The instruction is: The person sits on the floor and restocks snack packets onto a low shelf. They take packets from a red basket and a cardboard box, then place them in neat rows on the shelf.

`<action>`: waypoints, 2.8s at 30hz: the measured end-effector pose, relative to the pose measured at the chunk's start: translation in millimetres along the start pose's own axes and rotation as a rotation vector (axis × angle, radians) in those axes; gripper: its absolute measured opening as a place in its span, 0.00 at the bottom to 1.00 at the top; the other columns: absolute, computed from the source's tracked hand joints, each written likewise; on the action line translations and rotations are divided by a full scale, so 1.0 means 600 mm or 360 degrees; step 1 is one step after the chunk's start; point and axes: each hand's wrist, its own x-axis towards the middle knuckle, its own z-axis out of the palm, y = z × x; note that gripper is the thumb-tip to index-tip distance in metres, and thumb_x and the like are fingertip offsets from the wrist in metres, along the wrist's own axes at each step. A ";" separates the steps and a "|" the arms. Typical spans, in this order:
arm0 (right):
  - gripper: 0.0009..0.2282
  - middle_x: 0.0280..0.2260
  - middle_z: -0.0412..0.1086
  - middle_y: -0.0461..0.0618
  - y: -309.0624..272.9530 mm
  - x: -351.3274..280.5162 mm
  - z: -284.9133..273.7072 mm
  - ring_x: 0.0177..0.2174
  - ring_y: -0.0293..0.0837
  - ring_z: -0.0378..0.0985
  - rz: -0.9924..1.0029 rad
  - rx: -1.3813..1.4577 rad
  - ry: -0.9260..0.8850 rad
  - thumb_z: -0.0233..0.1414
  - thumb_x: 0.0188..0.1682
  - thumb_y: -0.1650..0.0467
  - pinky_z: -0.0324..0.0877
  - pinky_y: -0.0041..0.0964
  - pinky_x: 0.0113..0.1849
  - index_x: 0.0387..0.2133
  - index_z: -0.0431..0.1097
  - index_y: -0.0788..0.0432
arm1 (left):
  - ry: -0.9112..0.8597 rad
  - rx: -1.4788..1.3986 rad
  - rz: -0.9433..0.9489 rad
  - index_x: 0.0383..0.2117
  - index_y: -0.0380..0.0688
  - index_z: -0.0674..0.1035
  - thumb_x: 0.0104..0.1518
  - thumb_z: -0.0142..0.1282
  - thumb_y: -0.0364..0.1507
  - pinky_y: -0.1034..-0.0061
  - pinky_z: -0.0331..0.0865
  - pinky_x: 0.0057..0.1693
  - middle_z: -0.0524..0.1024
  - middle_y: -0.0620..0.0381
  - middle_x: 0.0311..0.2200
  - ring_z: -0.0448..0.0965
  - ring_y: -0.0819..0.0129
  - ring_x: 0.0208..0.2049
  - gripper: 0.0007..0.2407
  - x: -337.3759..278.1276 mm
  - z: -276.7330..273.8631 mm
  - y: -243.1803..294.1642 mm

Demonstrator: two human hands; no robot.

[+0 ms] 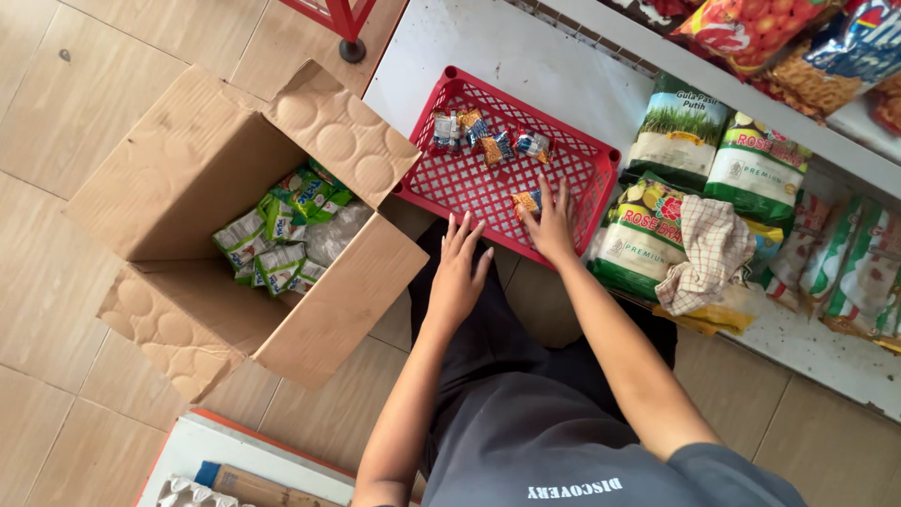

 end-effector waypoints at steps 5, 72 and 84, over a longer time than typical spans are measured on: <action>0.44 0.59 0.59 0.63 -0.050 -0.004 -0.030 0.58 0.62 0.64 0.0296 0.0514 0.0006 0.67 0.38 0.66 0.63 0.53 0.57 0.68 0.49 0.57 | 0.0014 -0.0130 -0.0100 0.60 0.41 0.72 0.62 0.57 0.31 0.57 0.54 0.71 0.59 0.42 0.69 0.48 0.45 0.73 0.20 -0.009 -0.019 -0.001; 0.35 0.51 0.70 0.53 -0.091 -0.014 -0.804 0.48 0.41 0.79 -0.0386 0.1222 0.0856 0.63 0.49 0.78 0.78 0.32 0.47 0.68 0.51 0.60 | 0.0258 -0.0418 0.0793 0.51 0.50 0.82 0.44 0.72 0.24 0.63 0.69 0.62 0.70 0.52 0.57 0.70 0.54 0.61 0.24 0.027 -0.073 0.464; 0.40 0.49 0.66 0.53 -0.110 0.015 -0.770 0.39 0.41 0.78 -0.0341 0.0738 0.0939 0.65 0.47 0.76 0.78 0.33 0.40 0.72 0.49 0.51 | 0.0335 -0.0423 0.0737 0.50 0.45 0.81 0.45 0.73 0.25 0.63 0.68 0.62 0.70 0.51 0.57 0.71 0.55 0.61 0.22 0.012 -0.095 0.438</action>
